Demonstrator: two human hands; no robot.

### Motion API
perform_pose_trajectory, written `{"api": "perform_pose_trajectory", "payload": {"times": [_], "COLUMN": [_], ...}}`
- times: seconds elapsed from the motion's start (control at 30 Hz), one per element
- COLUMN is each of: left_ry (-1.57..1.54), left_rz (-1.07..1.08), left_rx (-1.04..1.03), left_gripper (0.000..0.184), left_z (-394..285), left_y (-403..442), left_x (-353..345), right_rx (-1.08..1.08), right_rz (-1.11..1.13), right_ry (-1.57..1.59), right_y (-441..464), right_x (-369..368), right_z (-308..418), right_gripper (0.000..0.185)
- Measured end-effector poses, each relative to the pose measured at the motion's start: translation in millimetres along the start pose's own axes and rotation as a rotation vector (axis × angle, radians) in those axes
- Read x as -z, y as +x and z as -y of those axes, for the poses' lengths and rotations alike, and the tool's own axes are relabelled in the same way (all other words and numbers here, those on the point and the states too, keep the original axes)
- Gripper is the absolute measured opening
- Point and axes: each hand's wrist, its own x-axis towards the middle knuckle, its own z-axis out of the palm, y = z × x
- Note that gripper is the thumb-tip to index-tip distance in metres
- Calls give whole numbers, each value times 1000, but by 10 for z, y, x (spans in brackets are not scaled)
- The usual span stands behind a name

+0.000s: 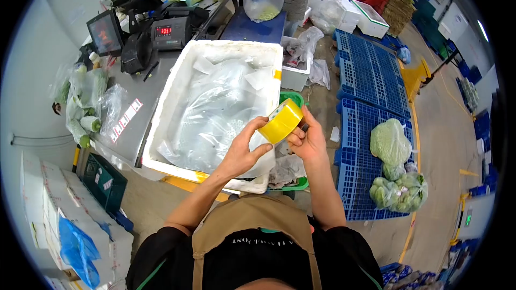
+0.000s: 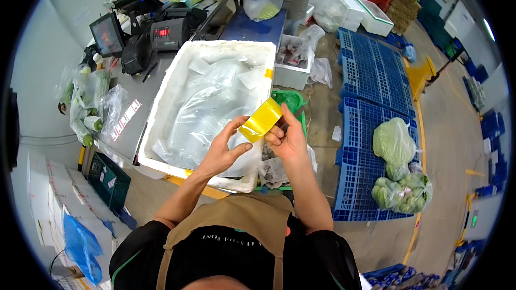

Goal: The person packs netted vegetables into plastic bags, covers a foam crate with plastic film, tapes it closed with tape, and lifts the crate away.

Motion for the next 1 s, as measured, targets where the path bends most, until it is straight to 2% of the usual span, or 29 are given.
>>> {"api": "perform_pose_trajectory", "payload": {"times": [0.03,0.13,0.17,0.27,0.4,0.57,0.67,0.7,0.77,0.83,0.87,0.97,1.0], "left_ry": [83,-91,-223,-596,-608,-271,192,177,192,171,146,137,112], "left_rz": [-62,-4,-6,-78,-112,-118,-74,-130,-188,70,221,401,400], "left_rx": [-85,102,110,298,286,187,-77,-79,-146,-238,-277,-217,-167], "left_gripper": [49,42,36,32,34,36,37,37,41,50,52,55,56], "left_z": [-64,-84,-108,-267,-319,-176,-201,-218,-298,-373,-400,-387,-378], "left_y": [103,324,393,591,747,782,788,802,860,986,1015,999,1007], "left_x": [-117,-538,-690,-1025,-1388,-1684,-1562,-1495,-1349,-1265,-1267,-1389,-1429], "right_rx": [-30,-58,-84,117,82,135,240,330,262,176,121,-9,-70], "right_rz": [4,-5,73,24,54,31,114,195,385,608,641,741,754], "right_ry": [-5,-173,-275,-824,-907,-866,-1188,-1418,-1573,-1722,-1765,-1801,-1794], "right_y": [26,-4,-28,-185,-404,-464,-557,-500,-554,-569,-515,-350,-273], "right_x": [35,91,149,318,517,764,727,870,805,613,600,594,616], "right_z": [136,550,699,1051,1294,1372,1597,1699,1932,2127,2205,2399,2444], "right_gripper": [24,26,27,28,25,29,26,28,31,33,33,32,32]}}
